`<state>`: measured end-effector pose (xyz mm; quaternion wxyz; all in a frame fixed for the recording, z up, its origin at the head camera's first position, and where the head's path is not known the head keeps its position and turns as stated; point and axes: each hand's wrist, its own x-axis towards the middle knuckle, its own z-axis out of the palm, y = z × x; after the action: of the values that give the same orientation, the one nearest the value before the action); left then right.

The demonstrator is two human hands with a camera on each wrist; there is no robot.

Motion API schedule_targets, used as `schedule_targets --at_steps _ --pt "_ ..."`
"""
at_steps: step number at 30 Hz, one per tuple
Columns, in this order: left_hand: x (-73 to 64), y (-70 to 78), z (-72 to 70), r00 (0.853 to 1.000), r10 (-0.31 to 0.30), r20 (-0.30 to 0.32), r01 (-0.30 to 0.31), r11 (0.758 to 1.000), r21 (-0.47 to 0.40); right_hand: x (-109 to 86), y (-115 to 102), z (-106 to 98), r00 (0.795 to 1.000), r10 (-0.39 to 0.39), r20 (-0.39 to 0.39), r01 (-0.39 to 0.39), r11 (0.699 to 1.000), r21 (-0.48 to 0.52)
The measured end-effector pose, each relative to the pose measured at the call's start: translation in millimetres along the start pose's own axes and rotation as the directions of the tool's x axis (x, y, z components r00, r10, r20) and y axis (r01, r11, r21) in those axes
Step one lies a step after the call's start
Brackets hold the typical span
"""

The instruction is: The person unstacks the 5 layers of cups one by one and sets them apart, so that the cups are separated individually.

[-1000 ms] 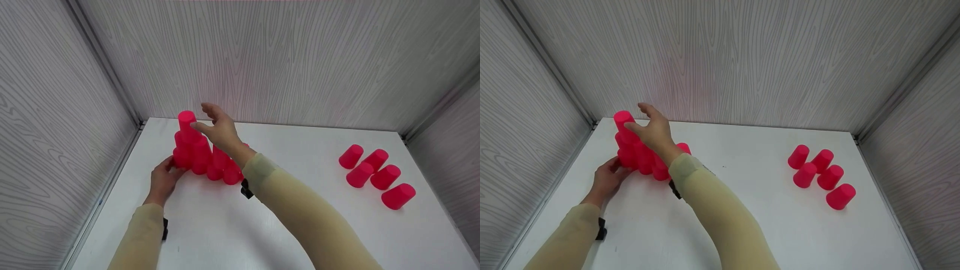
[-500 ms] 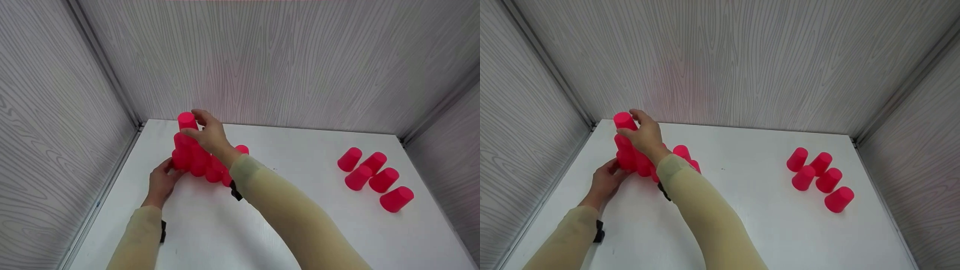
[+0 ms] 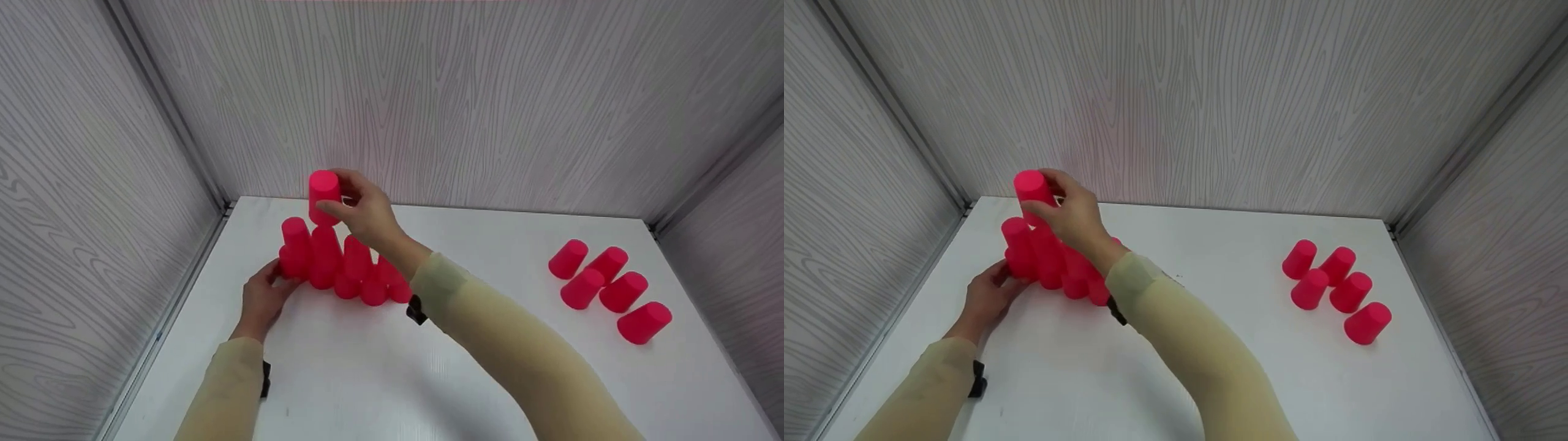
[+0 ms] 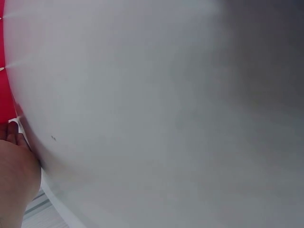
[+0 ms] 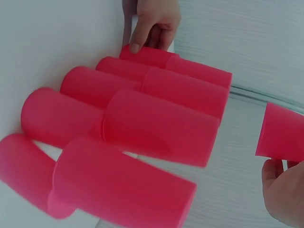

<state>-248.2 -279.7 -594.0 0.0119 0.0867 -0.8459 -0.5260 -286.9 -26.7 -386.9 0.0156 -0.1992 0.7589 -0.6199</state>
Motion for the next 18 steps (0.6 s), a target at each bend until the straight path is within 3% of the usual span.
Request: schedule_targets --at_steps 5,11,18 --pt "-1.8 -1.4 -1.5 1.000 0.020 0.000 -0.020 1.000 -0.006 -17.2 5 -50 0.998 -0.054 -0.032 0.053 0.998 -0.034" --pt "0.9 -9.4 -3.3 1.000 0.030 0.008 -0.030 0.999 -0.042 -51.0 31 -115 0.991 -0.067 -0.112 0.057 0.994 -0.092" --pt "2.3 -11.8 -7.2 1.000 0.017 0.017 -0.016 0.999 -0.033 -104.0 63 -185 0.971 0.049 -0.233 -0.071 0.994 -0.088"
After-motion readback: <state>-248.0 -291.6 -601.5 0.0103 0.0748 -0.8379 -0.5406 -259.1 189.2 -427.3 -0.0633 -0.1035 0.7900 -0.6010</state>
